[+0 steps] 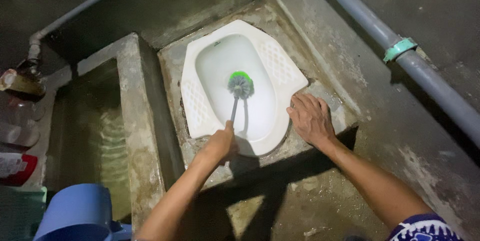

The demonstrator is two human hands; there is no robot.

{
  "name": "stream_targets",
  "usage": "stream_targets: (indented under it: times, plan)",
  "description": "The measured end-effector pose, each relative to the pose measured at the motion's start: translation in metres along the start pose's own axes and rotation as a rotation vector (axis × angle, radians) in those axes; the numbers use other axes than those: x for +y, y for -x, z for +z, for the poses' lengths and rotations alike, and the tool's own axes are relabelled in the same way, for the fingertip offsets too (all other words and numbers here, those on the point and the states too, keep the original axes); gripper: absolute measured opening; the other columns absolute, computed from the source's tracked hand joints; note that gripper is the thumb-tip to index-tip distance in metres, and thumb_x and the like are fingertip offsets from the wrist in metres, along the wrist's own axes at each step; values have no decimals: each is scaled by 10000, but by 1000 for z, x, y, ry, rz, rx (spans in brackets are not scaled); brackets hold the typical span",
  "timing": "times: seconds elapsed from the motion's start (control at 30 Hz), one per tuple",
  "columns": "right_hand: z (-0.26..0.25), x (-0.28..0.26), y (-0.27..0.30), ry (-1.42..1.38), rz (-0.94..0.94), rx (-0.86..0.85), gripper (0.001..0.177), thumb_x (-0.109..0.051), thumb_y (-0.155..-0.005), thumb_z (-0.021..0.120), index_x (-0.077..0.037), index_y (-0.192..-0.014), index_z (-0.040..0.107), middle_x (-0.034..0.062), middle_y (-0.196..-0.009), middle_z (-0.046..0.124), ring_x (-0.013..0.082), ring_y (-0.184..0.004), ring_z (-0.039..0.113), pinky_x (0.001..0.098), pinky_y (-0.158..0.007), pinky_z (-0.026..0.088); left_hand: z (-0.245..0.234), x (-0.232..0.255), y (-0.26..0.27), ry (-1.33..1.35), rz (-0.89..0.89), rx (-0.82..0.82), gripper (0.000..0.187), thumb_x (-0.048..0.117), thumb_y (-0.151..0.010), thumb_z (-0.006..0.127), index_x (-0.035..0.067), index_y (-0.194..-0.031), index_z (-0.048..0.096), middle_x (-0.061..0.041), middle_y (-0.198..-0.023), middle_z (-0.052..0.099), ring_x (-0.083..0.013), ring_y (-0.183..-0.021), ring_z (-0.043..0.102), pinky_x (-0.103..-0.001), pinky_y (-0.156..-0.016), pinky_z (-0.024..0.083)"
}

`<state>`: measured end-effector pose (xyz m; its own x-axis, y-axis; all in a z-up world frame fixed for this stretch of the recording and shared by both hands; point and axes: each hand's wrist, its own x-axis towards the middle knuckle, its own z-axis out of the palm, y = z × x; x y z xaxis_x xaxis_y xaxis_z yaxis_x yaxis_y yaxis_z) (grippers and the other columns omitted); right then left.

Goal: The person scrubs the interior surfaces of a squat toilet using a brush.

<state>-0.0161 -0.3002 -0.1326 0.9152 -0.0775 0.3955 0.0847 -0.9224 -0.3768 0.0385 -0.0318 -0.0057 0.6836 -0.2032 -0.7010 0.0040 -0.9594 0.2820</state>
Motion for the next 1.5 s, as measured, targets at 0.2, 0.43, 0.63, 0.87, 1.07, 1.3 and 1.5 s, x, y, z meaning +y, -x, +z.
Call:
stream_targets:
  times: [0.2,0.43,0.63,0.87,1.07,1.3,1.5]
  plan:
    - [3,1,-1,24,0,10,519,-358,-1061,405,31,-1350,590,235,-1384,592,355,-1344,490,553,-1132,295,29,-75,78,-510,252,-112,921,-197,-854,492,23,-1617,28,-258,-1011,668,-346,-851,727,-400,-717,639]
    - [-3,-1,-3,-3,3,-16,493,-343,-1057,411,26,-1323,601,230,-1373,599,346,-1342,496,536,-1133,289,14,-40,47,-447,228,66,542,-65,-1035,378,-29,-1548,206,-318,-979,679,-414,-895,712,-469,-829,616]
    - [-3,0,-4,-32,23,5,505,-347,-1054,418,22,-1355,590,216,-1393,592,330,-1357,481,526,-1144,277,1,1,-7,-280,23,20,592,113,-1088,434,-77,-1578,163,-209,-844,675,-293,-752,704,-387,-657,586]
    - [-5,-1,-2,-35,36,-28,527,-359,-1055,415,38,-1350,598,230,-1381,590,355,-1355,472,548,-1140,267,34,-74,65,-562,147,-130,963,-138,-887,559,13,-1634,-30,-307,-1029,685,-411,-933,699,-445,-888,588]
    - [-2,-3,-3,-19,43,-31,532,-367,-1054,398,34,-1344,592,228,-1387,588,350,-1356,477,541,-1141,275,30,-51,83,-590,208,-5,902,-122,-880,574,-37,-1594,30,-285,-952,693,-434,-861,698,-505,-723,599]
    - [-6,-2,-2,-63,48,-46,525,-336,-1062,385,47,-1360,585,233,-1396,584,350,-1372,468,543,-1147,266,13,-19,-27,-346,167,116,591,19,-1048,431,-74,-1560,150,-224,-804,679,-297,-681,703,-340,-556,617]
    - [-7,-4,-4,-87,70,-41,511,-344,-1047,407,25,-1345,597,219,-1393,589,341,-1363,474,540,-1147,265,22,-60,25,-502,214,12,620,-91,-1008,374,-51,-1572,120,-260,-909,694,-294,-750,721,-343,-636,647]
